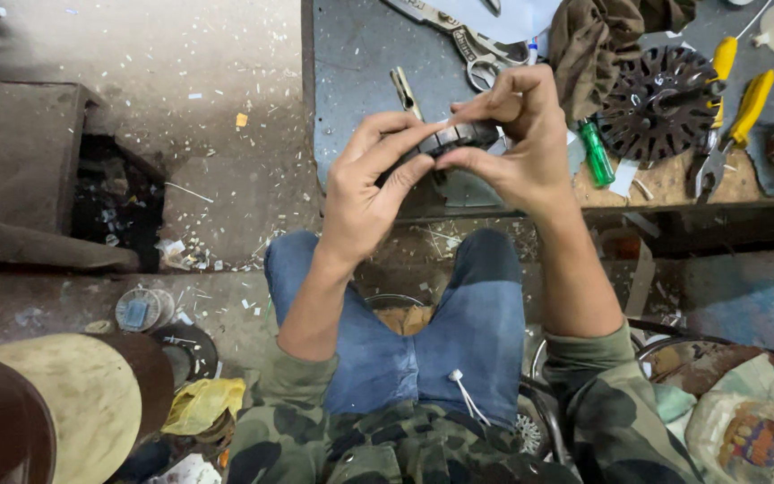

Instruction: The person uses a screwdriver to pry and remove small white inserts from the slots of a circular motor stator. They wipe the stator with a cloth and then insert new white pieces into the slots, pressing them in by hand.

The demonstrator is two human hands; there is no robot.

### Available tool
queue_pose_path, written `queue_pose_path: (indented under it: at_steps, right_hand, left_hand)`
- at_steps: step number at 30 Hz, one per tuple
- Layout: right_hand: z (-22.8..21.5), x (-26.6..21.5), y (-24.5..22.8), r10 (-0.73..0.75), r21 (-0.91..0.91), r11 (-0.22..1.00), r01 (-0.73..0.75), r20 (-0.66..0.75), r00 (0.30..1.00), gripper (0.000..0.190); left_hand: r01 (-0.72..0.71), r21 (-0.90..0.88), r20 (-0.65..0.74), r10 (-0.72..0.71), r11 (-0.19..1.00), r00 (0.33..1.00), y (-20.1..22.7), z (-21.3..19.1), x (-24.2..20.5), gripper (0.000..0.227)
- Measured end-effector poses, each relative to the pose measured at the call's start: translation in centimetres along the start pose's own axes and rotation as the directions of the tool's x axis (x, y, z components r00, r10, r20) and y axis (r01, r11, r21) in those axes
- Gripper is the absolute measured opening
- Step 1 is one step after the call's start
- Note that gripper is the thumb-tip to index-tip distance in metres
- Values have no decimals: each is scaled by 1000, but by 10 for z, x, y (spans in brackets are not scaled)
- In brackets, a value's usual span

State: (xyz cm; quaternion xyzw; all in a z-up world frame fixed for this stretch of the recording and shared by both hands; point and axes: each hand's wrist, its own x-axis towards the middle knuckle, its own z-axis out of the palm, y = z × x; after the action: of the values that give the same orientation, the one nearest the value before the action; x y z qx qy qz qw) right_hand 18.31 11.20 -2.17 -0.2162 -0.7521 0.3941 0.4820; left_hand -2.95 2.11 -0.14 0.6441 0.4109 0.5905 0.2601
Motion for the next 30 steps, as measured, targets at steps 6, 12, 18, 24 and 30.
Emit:
queue_pose_path:
  at_steps: [6, 12, 18, 24, 30]
  right_hand:
    - [0, 5, -2, 98, 85, 992, -97, -2, 995, 73]
    - [4, 30, -12, 132, 28, 991, -134, 65, 989, 71]
    - [4, 48, -13, 132, -46, 991, -127, 119, 984, 74]
    - [-1, 64, -18, 125, -3, 992, -127, 204, 971, 66]
    - [-15, 98, -35, 228, -310, 945, -101, 407, 884, 65]
  left_hand:
    - [18, -21, -35, -19, 1000, 999, 0, 6, 2, 26]
    - [58, 26, -122, -54, 998, 991, -7, 7, 7, 25]
    - [63, -45, -166, -70, 997, 984, -9, 1, 24, 22]
    - [113, -6, -146, -113, 994, 983, -16, 2, 30, 23]
    - [162, -146, -131, -182, 976, 975, -28, 7, 34, 23]
